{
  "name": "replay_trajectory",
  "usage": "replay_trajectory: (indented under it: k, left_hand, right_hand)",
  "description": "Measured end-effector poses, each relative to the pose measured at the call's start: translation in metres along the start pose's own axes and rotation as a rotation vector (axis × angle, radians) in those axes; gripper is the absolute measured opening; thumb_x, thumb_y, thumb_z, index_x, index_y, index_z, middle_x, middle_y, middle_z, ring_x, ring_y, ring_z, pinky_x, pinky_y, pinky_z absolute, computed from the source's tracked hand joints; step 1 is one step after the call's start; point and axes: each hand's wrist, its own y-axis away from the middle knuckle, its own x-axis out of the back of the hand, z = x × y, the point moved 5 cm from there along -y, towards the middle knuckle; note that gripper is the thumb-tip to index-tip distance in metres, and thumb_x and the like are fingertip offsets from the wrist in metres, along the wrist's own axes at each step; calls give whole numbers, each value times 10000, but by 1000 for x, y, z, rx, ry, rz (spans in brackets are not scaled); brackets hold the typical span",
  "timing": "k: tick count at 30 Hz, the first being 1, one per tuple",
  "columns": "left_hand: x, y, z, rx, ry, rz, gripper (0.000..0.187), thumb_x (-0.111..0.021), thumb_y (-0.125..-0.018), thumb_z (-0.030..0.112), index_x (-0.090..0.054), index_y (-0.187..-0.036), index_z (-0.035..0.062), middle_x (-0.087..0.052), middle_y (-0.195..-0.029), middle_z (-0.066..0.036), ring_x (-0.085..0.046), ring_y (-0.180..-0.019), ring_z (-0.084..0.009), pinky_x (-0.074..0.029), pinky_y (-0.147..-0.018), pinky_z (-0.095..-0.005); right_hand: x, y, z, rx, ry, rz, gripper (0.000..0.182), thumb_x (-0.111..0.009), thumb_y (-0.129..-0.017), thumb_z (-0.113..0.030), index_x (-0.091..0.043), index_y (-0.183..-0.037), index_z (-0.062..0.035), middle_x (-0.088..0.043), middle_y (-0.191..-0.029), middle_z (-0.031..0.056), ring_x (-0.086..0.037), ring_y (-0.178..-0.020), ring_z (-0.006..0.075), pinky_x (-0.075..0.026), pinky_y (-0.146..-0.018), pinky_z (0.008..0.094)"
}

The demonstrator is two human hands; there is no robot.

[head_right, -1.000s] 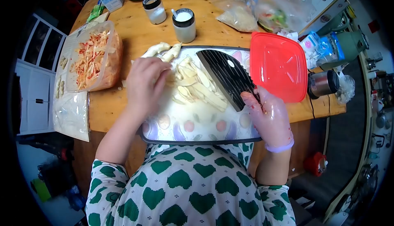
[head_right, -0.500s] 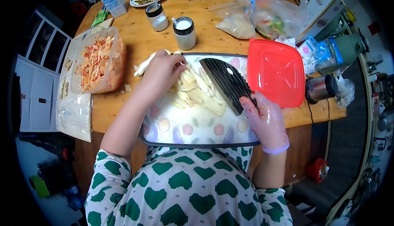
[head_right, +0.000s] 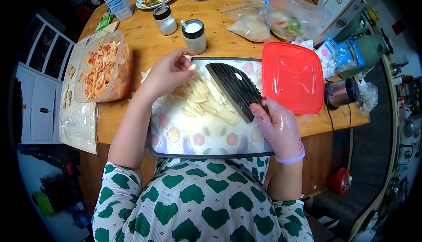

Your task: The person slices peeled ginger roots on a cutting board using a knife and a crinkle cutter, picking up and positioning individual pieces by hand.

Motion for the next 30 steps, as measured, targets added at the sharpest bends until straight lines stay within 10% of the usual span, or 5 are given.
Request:
replay_trajectory:
  k: [6, 17, 21, 24, 30]
  left_hand:
    - [31, 35, -15, -1, 463, 106, 267, -722, -1026, 73, -689, -1288, 36, -719, -1088, 1, -663, -942, -67, -534, -874, -232]
    - [43, 102, -69, 158, 534, -64, 214, -722, -952, -93, -639, -1095, 43, -691, -1075, -2, -694, -980, -69, -548, -840, -214]
    - [41, 105, -89, 51, 382, -1, 225, -726, -925, -74, -655, -1112, 30, -681, -1160, -41, -663, -1094, -144, -544, -963, -298]
    - [47, 108, -22, -373, -437, 297, 259, -795, -861, 1, -716, -1102, 49, -696, -1171, -74, -625, -1182, -269, -511, -1056, -405]
    - [6, 81, -13, -416, -422, 147, 198, -853, -822, 97, -781, -1002, 57, -719, -1116, -96, -619, -1151, -324, -521, -1022, -443]
  right_hand:
    - [-5, 5, -25, 99, 245, -142, 255, -721, -1036, -278, -702, -998, -26, -640, -789, 231, -648, -723, 404, -511, -647, 429]
    - [-30, 7, -44, 95, 476, -477, 210, -678, -1043, -284, -738, -1020, -84, -724, -847, 190, -714, -817, 407, -557, -713, 464]
    - [-21, 3, -35, 133, 543, -361, 247, -689, -1038, -291, -703, -990, -49, -688, -808, 217, -696, -796, 426, -526, -684, 483]
    - [-10, 5, -42, 111, 437, -280, 288, -714, -1027, -291, -684, -969, -10, -664, -775, 227, -673, -750, 422, -505, -657, 455]
    - [0, 6, -29, 29, 280, -157, 290, -752, -1006, -279, -718, -996, 8, -664, -775, 212, -659, -714, 374, -511, -669, 413]
